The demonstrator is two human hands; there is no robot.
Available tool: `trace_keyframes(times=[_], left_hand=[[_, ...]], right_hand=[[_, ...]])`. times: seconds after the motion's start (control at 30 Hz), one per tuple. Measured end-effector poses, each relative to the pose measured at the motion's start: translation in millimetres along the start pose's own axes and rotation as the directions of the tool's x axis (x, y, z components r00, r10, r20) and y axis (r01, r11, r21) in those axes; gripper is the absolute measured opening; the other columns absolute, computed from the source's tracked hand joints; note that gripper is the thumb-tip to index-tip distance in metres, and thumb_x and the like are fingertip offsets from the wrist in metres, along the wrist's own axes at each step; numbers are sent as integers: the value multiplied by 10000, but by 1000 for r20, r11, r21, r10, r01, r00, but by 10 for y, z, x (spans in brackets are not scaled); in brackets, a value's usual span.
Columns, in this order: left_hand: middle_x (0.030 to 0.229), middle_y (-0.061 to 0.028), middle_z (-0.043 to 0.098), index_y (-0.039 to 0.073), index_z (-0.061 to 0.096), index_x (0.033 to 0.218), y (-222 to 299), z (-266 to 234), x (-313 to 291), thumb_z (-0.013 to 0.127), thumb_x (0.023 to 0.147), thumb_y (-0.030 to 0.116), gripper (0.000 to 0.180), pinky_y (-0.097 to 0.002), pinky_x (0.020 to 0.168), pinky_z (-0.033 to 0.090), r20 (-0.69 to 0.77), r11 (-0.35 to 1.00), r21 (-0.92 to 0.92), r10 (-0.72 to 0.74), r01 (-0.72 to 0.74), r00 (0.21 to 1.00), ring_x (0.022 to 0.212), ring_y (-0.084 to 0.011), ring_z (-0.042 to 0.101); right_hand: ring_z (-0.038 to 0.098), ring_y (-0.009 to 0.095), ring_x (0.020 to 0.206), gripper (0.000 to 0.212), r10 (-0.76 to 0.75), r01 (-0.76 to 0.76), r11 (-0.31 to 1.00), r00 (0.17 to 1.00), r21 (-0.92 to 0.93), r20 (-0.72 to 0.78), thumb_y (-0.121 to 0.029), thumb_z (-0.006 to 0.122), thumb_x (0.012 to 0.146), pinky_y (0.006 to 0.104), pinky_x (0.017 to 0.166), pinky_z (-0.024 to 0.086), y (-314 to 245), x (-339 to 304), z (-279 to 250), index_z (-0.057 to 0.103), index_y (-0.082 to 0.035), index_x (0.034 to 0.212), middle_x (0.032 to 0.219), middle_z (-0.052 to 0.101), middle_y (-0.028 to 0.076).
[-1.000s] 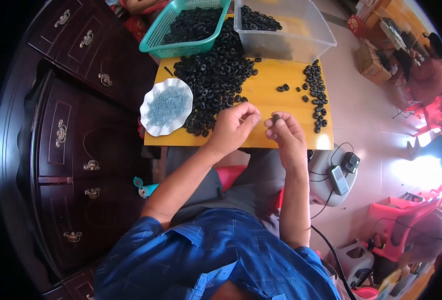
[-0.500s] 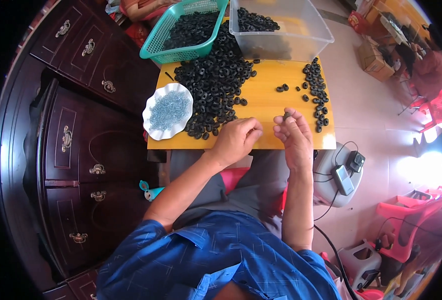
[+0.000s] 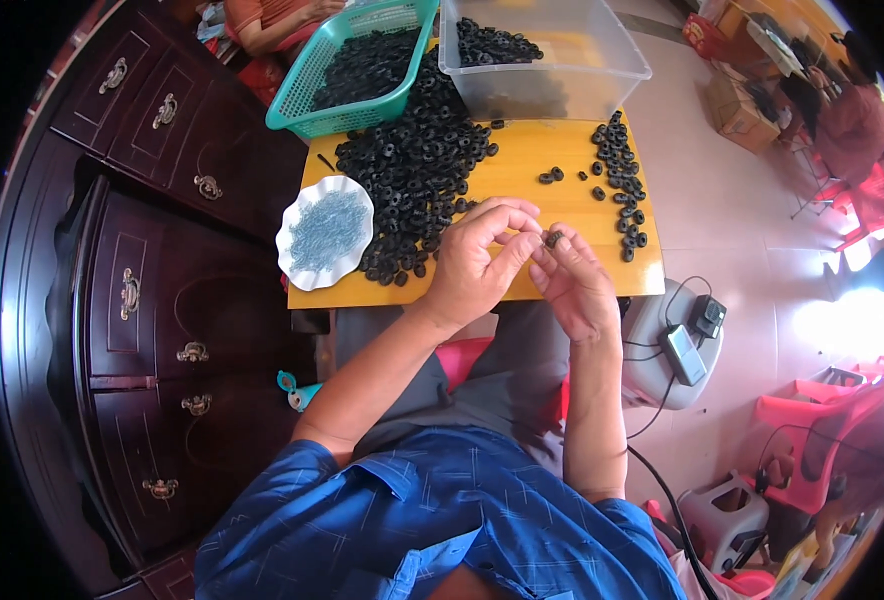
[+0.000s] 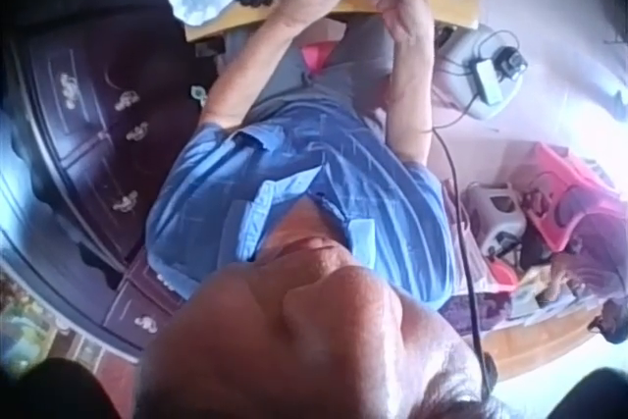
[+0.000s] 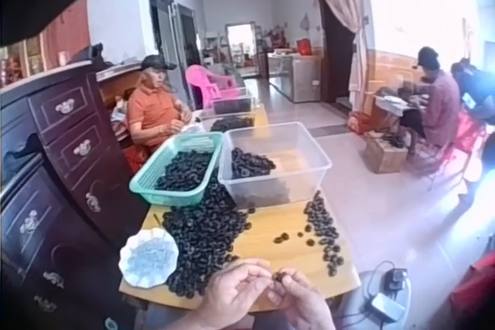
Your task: Sorting small black plastic components on a table into a tray and a plate.
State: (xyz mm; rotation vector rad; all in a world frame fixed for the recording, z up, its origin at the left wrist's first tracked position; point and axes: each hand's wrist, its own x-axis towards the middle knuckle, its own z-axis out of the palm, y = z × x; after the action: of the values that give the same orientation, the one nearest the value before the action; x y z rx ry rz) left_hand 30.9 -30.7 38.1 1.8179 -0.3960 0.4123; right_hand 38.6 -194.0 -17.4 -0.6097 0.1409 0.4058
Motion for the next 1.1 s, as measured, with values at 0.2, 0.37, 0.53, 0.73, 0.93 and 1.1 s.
trace_keyframes(times=[0.2,0.37,0.53,0.73,0.93,1.1], left_hand=[[1038,-142,677,-10,648,940,-47,99,27,665,895,39,69,-296,728,557,25,1000,2,3,-3,1000,887,-216,681],[1040,-139,680,-15,644,946,-56,119,69,664,892,27,72,-288,713,558,30,999,-35,-35,36,999,849,-199,684],[1004,-126,690,-13,644,940,-81,136,96,666,886,16,65,-285,701,558,30,999,-36,-31,32,999,806,-188,685],[923,-108,697,-18,658,908,-90,146,144,679,867,-1,49,-284,682,555,32,1000,1,14,-14,999,782,-185,688],[900,-114,702,-19,694,942,-118,200,233,682,873,23,82,-283,690,547,128,993,57,97,-105,987,781,-197,692],[921,-119,723,-21,709,1019,-186,193,359,666,915,73,147,-272,711,539,159,994,-99,-24,40,987,805,-168,699]], right_hand=[[681,161,924,228,42,-73,978,987,197,155,-120,624,964,299,806,578,41,43,-83,572,-73,1180,1042,669,41],[685,150,896,246,34,-56,986,989,155,143,-120,607,973,290,801,586,20,30,-42,562,-55,1206,1043,674,62],[687,141,863,236,28,-48,987,992,152,126,-114,616,967,282,790,589,17,33,-50,572,-50,1189,1034,680,66],[686,132,843,219,9,-23,991,994,132,109,-114,621,966,275,775,587,22,37,-62,584,-50,1172,1007,688,57],[683,121,821,211,-24,15,994,996,108,89,-125,621,970,260,764,580,-29,17,-100,590,-52,1165,1002,691,53],[682,122,816,215,-39,25,988,995,151,91,-128,636,962,260,770,576,-73,2,-64,595,-59,1162,1021,698,72]])
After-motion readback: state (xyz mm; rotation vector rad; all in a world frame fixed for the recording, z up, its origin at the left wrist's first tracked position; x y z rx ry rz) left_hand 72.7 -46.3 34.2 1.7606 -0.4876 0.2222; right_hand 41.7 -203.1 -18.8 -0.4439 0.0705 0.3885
